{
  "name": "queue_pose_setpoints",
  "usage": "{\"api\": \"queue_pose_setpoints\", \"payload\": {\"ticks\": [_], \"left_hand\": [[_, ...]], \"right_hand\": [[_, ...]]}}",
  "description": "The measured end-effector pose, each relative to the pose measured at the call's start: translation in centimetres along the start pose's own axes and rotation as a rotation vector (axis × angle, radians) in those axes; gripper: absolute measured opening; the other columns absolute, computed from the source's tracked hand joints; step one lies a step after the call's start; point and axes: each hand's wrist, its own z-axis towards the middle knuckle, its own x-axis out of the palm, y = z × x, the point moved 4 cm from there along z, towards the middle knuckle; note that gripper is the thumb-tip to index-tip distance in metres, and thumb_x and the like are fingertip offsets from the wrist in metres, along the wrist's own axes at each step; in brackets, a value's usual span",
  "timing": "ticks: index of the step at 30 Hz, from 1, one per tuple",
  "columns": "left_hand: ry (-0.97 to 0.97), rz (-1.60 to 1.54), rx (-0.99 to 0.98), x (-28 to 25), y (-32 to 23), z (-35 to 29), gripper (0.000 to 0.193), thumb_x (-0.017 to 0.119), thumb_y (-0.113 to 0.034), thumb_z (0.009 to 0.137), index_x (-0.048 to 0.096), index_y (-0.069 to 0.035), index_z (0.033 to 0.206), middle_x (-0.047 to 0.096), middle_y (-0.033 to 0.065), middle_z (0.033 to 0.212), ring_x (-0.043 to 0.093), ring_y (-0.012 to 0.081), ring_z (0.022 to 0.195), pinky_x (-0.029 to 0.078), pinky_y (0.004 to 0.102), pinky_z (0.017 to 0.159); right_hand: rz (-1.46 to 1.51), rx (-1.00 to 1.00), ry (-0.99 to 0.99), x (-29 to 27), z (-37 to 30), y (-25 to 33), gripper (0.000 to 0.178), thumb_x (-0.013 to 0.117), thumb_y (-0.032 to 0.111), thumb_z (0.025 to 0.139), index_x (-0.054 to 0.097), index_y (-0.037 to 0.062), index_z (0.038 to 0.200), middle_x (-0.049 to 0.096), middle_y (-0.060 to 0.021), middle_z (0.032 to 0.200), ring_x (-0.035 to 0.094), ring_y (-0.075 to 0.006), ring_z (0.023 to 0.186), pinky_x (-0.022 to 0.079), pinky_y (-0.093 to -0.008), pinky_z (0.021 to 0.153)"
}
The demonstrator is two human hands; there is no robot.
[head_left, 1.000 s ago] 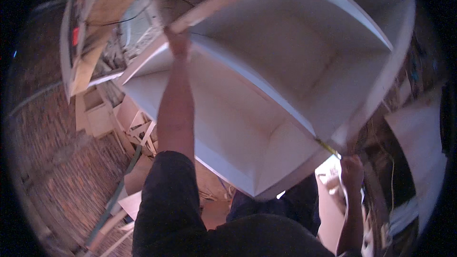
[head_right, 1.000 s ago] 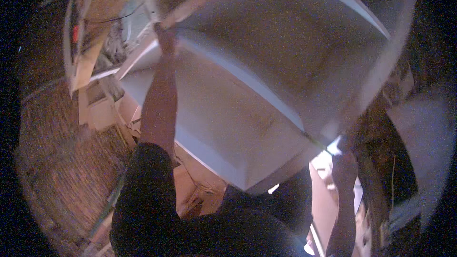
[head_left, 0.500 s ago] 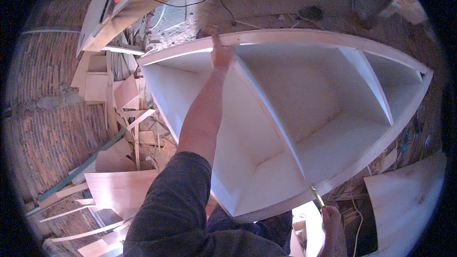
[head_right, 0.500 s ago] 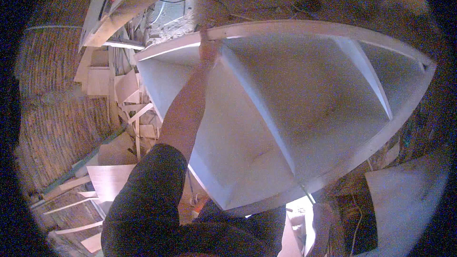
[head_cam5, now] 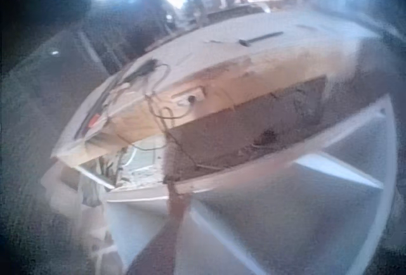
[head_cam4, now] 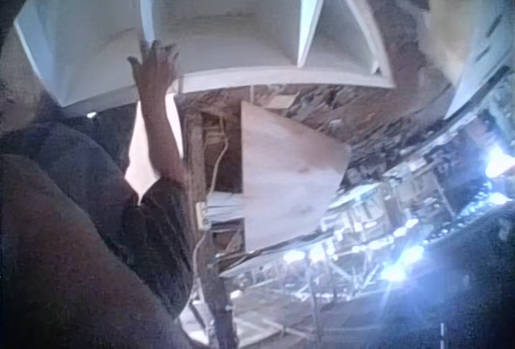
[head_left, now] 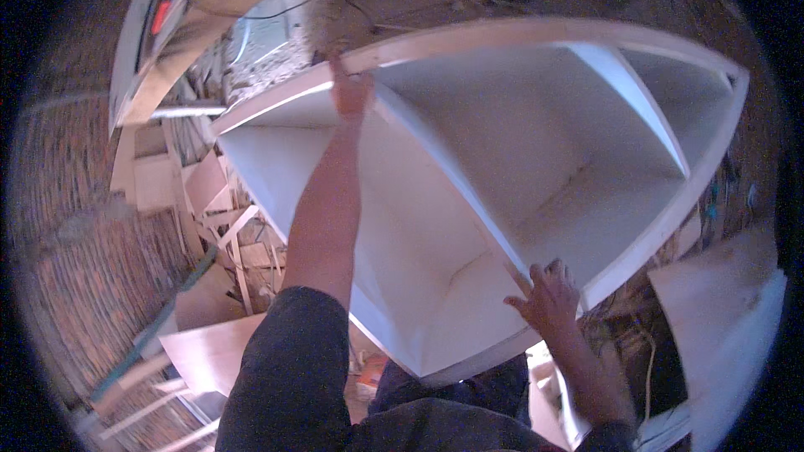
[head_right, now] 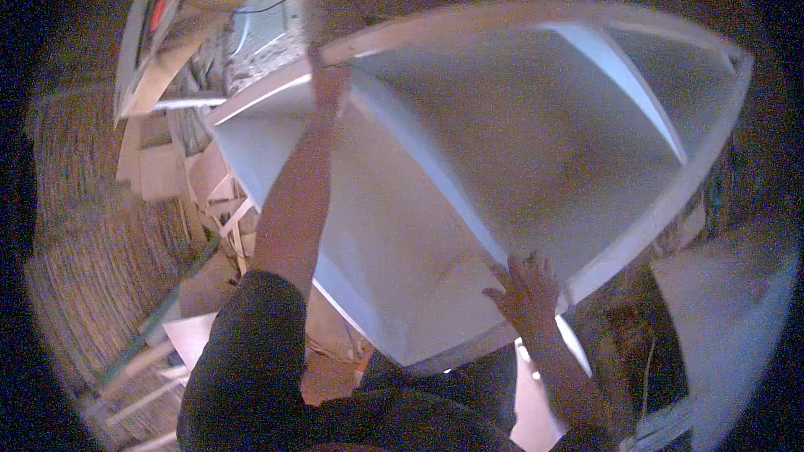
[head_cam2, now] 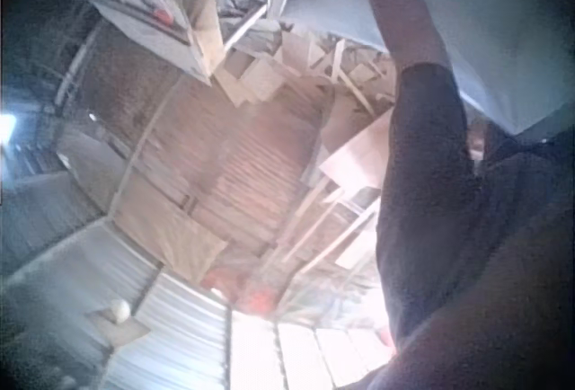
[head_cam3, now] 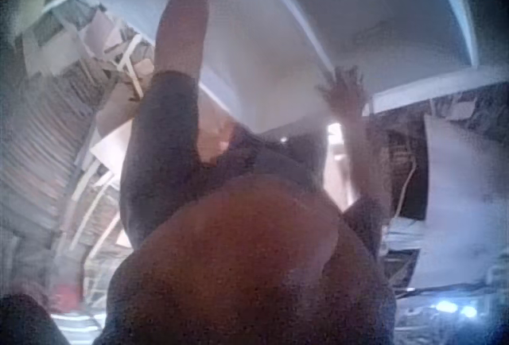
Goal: The person assembles a white wooden cabinet by inserting a shelf, measuring the interior with a tape measure, and fitting a back panel. They use a hammer to secure parts and handle various wooden components on a cluttered workshop floor.
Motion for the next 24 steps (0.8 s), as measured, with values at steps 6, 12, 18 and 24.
{"api": "queue_pose_setpoints", "payload": {"ticks": [6,12,18,24], "left_hand": [[-0.005,0.102,0.01,-0.6,-0.8,-0.2,0.083,0.067,-0.021,0.077,0.029,-0.007,0.149,0.057,0.0239,0.132,0.059,0.0393,0.119,0.046,0.0453,0.098],[0.024,-0.05,0.001,-0.8,-1.2,-0.2,0.071,0.064,-0.011,0.074,0.036,-0.002,0.139,0.059,0.0167,0.116,0.061,0.0296,0.102,0.047,0.0374,0.092],[0.005,-0.151,0.065,-0.4,-2.3,-0.5,0.042,0.063,-0.007,0.084,0.044,-0.002,0.121,0.055,0.0048,0.085,0.054,0.0142,0.074,0.045,0.0285,0.066],[0.011,-0.15,0.022,-0.7,-2.9,-0.8,0.044,0.065,-0.009,0.084,0.044,-0.005,0.122,0.054,0.004,0.08,0.052,0.0141,0.063,0.044,0.0304,0.055]], "right_hand": [[-0.016,0.079,0.029,4.8,1.1,-2.2,0.031,0.071,0.038,0.078,0.074,0.0076,0.078,0.06,-0.0161,0.097,0.06,-0.0347,0.097,0.049,-0.0507,0.079],[0.087,-0.064,0.047,4.1,2.2,-2.6,0.024,0.069,0.032,0.075,0.075,0.0094,0.076,0.059,-0.0146,0.092,0.06,-0.0313,0.096,0.047,-0.05,0.08],[0.127,-0.079,0.079,4.2,3.2,-3.3,0.024,0.071,0.033,0.071,0.076,0.0115,0.08,0.059,-0.0125,0.092,0.059,-0.029,0.097,0.047,-0.049,0.08],[0.184,-0.059,0.162,5.1,3.1,-3.3,0.024,0.072,0.031,0.069,0.076,0.0105,0.081,0.059,-0.0123,0.094,0.059,-0.0302,0.1,0.048,-0.0503,0.081]]}}
